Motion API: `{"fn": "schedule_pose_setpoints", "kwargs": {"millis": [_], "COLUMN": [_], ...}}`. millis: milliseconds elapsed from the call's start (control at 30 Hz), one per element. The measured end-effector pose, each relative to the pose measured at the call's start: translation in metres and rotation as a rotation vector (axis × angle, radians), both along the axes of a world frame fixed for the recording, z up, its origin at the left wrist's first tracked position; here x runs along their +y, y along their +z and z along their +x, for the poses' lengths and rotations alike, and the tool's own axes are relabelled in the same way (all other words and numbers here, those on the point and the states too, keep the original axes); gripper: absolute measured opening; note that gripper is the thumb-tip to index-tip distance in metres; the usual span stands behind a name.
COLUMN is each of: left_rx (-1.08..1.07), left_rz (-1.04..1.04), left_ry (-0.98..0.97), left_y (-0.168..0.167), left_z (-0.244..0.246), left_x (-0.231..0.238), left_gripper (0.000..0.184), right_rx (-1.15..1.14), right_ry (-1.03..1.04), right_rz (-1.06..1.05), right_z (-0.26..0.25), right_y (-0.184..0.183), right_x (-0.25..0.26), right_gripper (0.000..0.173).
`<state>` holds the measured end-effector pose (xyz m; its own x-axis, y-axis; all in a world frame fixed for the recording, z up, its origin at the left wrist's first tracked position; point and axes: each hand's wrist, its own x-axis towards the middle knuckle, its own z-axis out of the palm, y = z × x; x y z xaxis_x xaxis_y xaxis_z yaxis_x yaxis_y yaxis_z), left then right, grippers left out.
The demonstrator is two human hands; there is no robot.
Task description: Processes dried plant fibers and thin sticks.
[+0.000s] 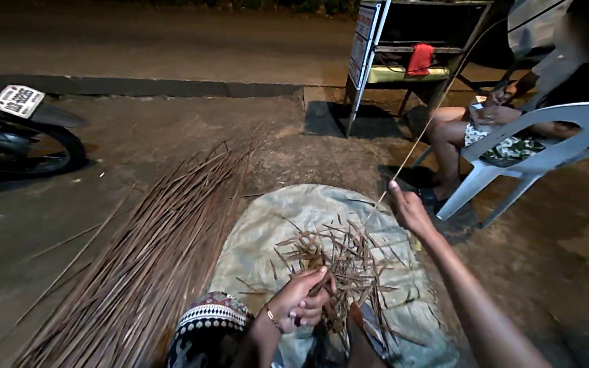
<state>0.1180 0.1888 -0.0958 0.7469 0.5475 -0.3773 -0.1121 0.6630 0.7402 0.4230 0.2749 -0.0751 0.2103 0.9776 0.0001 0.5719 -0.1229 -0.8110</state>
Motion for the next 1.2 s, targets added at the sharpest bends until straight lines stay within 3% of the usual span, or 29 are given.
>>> {"fn": "schedule_pose_setpoints", "kwargs": {"millis": [200,467,800,867,1033,1100,1200], "left_rx": [-0.139,-0.17,-0.087,-0.099,-0.154,-0.171,-0.179], "left_rz": [-0.113,-0.105,-0.08,-0.085,-0.142,-0.171,-0.248], "left_ry": [0.004,0.063,0.185,0.202,0.042,0.017,0.082], "left_y": [-0.007,-0.008,-0.007,-0.007,-0.004,-0.004,-0.002], "left_z": [-0.006,-0.019,-0.011,-0.01,-0.011,-0.011,-0.009], "left_x": [0.003,0.002,0.004,0.003,0.001,0.002,0.003], "left_gripper": [0.045,0.042,0.043,0.043,0.044,0.043,0.045], "right_rx": [0.113,0.211,-0.113,-0.09,0.077,0.04,-0.039], "right_ry": [0.162,0.285,0.665,0.628,0.095,0.121,0.343], "right_rz": [-0.13,-0.126,-0.375,-0.348,-0.009,-0.044,-0.235], "right_z": [-0.029,-0.046,-0.087,-0.081,-0.032,-0.024,-0.054], "right_y": [-0.002,-0.018,-0.013,-0.012,0.007,0.014,0.008], "right_x": [-0.007,-0.005,-0.023,-0.02,-0.006,-0.005,-0.014], "right_gripper": [0.061,0.059,0.067,0.067,0.061,0.06,0.063]}}
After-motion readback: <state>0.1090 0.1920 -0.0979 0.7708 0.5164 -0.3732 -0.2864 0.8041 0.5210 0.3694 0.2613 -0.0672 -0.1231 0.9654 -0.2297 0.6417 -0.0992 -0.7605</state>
